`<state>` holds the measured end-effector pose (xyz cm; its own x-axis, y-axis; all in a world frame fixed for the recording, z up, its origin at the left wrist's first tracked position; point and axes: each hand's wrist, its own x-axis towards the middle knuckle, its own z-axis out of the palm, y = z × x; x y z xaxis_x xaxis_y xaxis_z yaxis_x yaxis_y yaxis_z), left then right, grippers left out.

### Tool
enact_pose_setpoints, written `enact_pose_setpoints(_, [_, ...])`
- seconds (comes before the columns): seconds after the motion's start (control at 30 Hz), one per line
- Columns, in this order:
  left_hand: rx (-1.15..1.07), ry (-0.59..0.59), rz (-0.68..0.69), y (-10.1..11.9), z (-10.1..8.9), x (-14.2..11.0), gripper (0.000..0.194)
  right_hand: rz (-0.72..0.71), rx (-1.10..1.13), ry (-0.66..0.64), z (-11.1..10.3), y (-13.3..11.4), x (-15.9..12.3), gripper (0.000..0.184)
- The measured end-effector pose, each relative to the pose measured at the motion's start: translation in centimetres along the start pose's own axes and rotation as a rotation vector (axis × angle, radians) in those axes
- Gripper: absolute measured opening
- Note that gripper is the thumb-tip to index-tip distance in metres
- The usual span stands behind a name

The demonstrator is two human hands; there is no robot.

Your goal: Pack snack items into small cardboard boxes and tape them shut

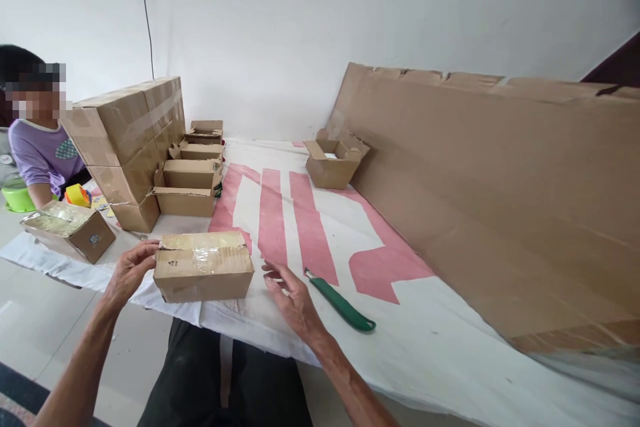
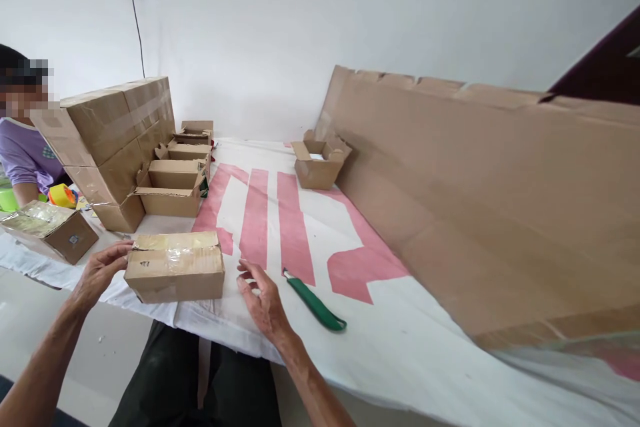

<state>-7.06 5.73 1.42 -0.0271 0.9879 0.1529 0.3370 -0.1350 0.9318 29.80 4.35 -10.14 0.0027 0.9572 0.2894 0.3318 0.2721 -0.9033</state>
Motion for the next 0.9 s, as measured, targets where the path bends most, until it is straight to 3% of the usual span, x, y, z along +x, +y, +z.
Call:
enact_pose_setpoints(0.2, [0.01,-0.043,0.036,-0.8,-0.1,0.1,0.036,-0.072,0.103,-0.162,1.7,-3.2,-0.3,0.05])
enact_pose_setpoints(0.43, [-0.012,-0.13,0.037,-2.3,1.6,-0.4,0.047,-0.075,0.008,-0.124,0.9,-2.6,-1.1,0.054])
enact_pose_setpoints(0.57, [-0.069,-0.177,0.045,-2.0,3.0,-0.5,0.043,-0.163,-0.254,-0.03,-2.4,-0.1,-1.0,0.048])
enact_pose_setpoints(0.67, [-0.109,-0.168,0.064,-1.9,3.6,-0.6,0.039,-0.117,-0.576,0.085,-6.1,2.7,-1.4,0.041])
enact_pose_setpoints(0.8, [-0.119,-0.155,0.081,-2.0,4.1,-0.7,0.039,0.06,-0.854,0.02,-10.0,6.1,-3.0,0.037])
enact_pose_setpoints(0.9, [-0.112,-0.15,0.093,-2.3,4.3,-0.9,0.039,0.1,-0.886,0.0,-11.0,7.8,-4.1,0.037])
